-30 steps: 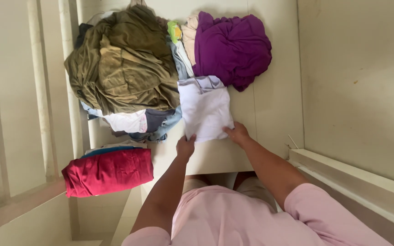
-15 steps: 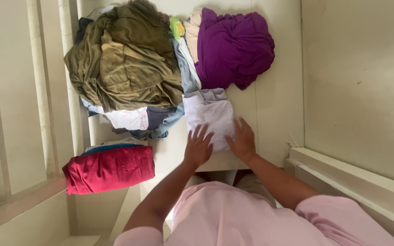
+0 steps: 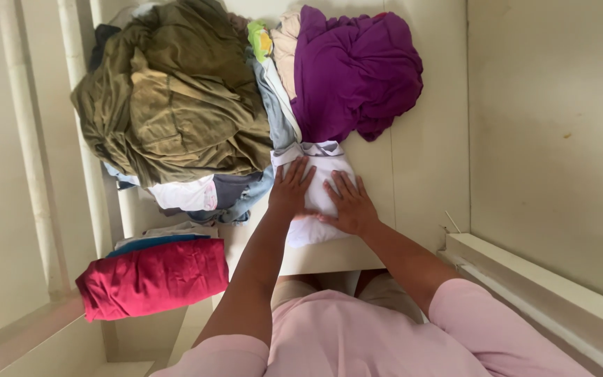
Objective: Folding various articles of clothing on the floor next to a laundry basket.
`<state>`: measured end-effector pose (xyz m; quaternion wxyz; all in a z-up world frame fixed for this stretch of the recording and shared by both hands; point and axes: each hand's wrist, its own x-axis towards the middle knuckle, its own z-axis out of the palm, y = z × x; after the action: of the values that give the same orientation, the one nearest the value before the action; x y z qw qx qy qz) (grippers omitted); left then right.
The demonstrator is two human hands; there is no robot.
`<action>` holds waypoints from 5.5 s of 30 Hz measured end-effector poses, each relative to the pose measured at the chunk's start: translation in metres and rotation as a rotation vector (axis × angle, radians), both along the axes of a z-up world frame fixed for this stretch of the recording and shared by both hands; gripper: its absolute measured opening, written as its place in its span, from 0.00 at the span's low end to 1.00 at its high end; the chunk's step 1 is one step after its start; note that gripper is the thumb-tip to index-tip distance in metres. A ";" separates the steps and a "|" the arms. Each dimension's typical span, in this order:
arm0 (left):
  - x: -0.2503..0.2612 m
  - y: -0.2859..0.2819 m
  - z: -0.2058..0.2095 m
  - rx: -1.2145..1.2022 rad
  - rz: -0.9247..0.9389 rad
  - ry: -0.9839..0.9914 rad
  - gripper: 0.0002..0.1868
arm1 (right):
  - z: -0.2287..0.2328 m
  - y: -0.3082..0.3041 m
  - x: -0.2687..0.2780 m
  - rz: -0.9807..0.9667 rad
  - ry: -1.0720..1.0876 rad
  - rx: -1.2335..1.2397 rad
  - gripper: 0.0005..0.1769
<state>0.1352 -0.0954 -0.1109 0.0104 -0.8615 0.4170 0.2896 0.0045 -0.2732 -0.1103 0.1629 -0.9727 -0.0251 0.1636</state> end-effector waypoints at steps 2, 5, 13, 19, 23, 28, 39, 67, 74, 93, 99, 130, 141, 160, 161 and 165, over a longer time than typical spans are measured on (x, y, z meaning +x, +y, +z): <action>0.005 -0.001 0.000 0.010 0.010 0.023 0.72 | 0.001 -0.006 0.005 0.023 0.083 -0.007 0.56; 0.009 -0.003 0.000 0.033 0.022 0.074 0.75 | -0.005 -0.010 0.005 0.042 0.155 -0.010 0.58; 0.009 -0.005 0.003 0.076 0.004 0.121 0.76 | -0.006 -0.010 0.011 0.043 0.201 -0.011 0.61; -0.034 0.030 0.001 -0.039 -0.122 0.015 0.67 | 0.008 -0.010 0.018 0.065 0.371 -0.036 0.67; -0.041 0.051 0.012 0.113 -0.033 0.173 0.67 | 0.003 -0.009 0.017 0.072 0.351 -0.038 0.69; -0.040 0.046 0.025 0.161 0.027 0.225 0.70 | 0.005 -0.008 0.016 0.072 0.319 -0.049 0.69; -0.111 0.103 -0.018 -0.254 -0.020 0.177 0.33 | 0.003 -0.019 -0.058 0.288 0.171 0.164 0.53; 0.002 0.050 -0.053 -0.599 1.017 0.670 0.33 | -0.015 -0.054 0.068 -0.595 0.149 0.637 0.10; -0.010 0.039 -0.070 -0.579 1.219 0.319 0.15 | 0.002 -0.011 0.040 -0.332 -0.307 0.109 0.23; -0.046 -0.007 -0.006 -0.184 0.287 -0.113 0.37 | -0.012 -0.005 0.055 -0.125 0.023 -0.002 0.41; -0.031 -0.008 0.002 0.075 0.250 0.029 0.44 | -0.012 -0.009 0.056 -0.111 0.006 0.040 0.42; -0.037 0.002 -0.021 -0.095 0.314 0.018 0.43 | -0.005 -0.005 0.064 -0.083 0.028 -0.001 0.41; -0.036 0.001 -0.018 -0.056 0.302 0.028 0.43 | -0.015 -0.003 0.056 -0.098 -0.013 -0.009 0.42; -0.056 0.044 -0.031 -0.329 1.430 0.354 0.52 | -0.020 -0.036 0.038 -0.980 0.551 0.930 0.43; -0.054 0.048 -0.029 -0.338 1.447 0.577 0.48 | -0.018 -0.037 0.034 -0.993 0.572 1.016 0.39; -0.059 0.067 -0.007 -0.451 1.416 0.788 0.42 | 0.028 -0.025 0.027 -1.008 0.720 1.211 0.36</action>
<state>0.0757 -0.0288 -0.1180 -0.4928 -0.7368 -0.2010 0.4171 0.0312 -0.2987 -0.0818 0.7039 -0.5027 0.3795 0.3283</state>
